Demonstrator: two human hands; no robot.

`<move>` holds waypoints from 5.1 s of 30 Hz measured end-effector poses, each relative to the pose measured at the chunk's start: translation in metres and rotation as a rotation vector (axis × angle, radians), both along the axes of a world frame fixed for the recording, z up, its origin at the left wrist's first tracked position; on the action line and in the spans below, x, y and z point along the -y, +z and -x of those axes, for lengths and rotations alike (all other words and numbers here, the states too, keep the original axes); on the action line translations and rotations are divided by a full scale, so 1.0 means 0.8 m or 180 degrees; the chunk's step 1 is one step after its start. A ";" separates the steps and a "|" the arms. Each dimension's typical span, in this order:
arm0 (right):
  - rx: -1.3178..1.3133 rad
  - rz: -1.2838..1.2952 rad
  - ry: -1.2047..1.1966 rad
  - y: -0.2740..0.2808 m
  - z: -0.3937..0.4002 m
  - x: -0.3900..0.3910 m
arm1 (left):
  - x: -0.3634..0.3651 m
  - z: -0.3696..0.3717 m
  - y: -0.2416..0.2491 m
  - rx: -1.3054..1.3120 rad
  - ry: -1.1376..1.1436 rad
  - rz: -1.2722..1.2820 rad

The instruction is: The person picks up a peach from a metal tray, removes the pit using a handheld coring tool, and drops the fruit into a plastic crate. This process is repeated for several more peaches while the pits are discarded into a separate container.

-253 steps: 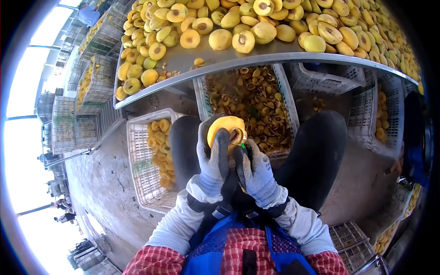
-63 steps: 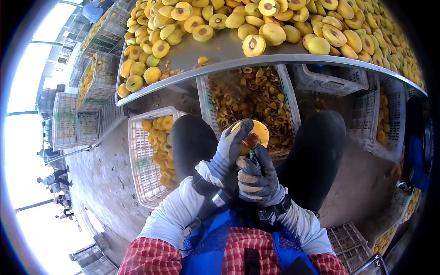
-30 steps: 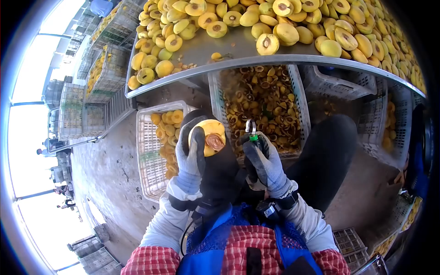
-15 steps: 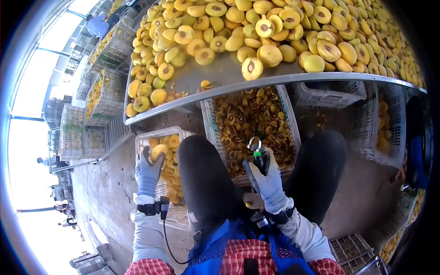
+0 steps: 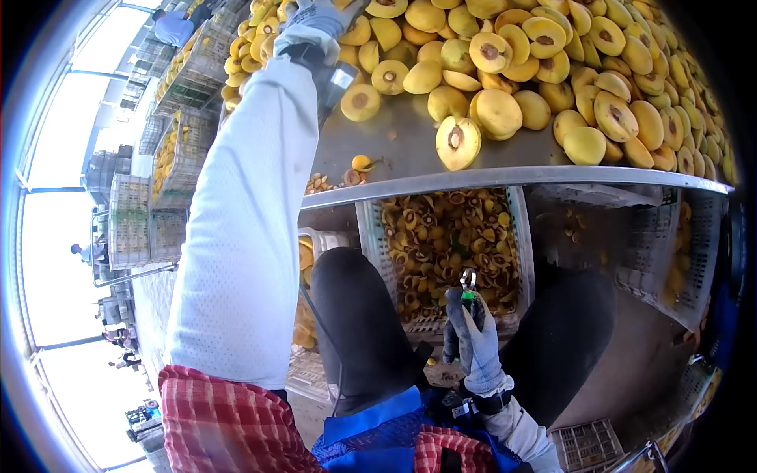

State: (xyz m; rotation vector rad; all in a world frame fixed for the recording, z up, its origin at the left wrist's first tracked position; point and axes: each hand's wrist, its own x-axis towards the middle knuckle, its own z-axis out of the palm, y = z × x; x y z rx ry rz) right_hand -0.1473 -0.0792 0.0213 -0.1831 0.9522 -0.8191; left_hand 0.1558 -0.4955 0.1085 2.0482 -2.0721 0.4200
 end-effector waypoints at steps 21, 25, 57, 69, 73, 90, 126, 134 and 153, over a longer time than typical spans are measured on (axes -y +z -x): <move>0.0075 0.0021 0.0218 -0.003 0.005 -0.014 | -0.234 0.013 -0.065 -0.0824 -0.0855 -0.0966; 0.0118 0.0000 0.0270 0.002 0.006 -0.022 | -0.250 -0.006 -0.009 -0.1357 0.0085 0.0190; -0.0401 0.1195 0.0225 0.049 0.014 -0.019 | -0.548 0.226 -0.041 -0.6505 0.0637 -0.0804; -0.2586 0.3178 0.0079 0.053 0.024 -0.046 | -0.577 0.246 -0.050 -0.5094 -0.0272 -0.0074; -0.1024 0.1735 -0.0755 0.058 0.023 -0.056 | -0.581 0.248 -0.050 -0.5244 0.0303 0.0126; -0.2265 0.2726 0.0549 0.043 0.006 -0.072 | -0.578 0.259 -0.060 -0.4755 -0.0003 0.0837; 0.0056 0.0494 0.1105 0.035 0.014 -0.085 | -0.573 0.228 -0.088 -0.6651 -0.0156 -0.0539; 0.3884 -0.1062 0.0946 0.006 0.010 -0.092 | -0.554 0.214 -0.078 -0.4744 -0.0726 -0.0945; 0.4516 -0.1299 0.0901 0.005 -0.002 -0.099 | -0.576 0.209 -0.105 -0.7325 0.0352 -0.1999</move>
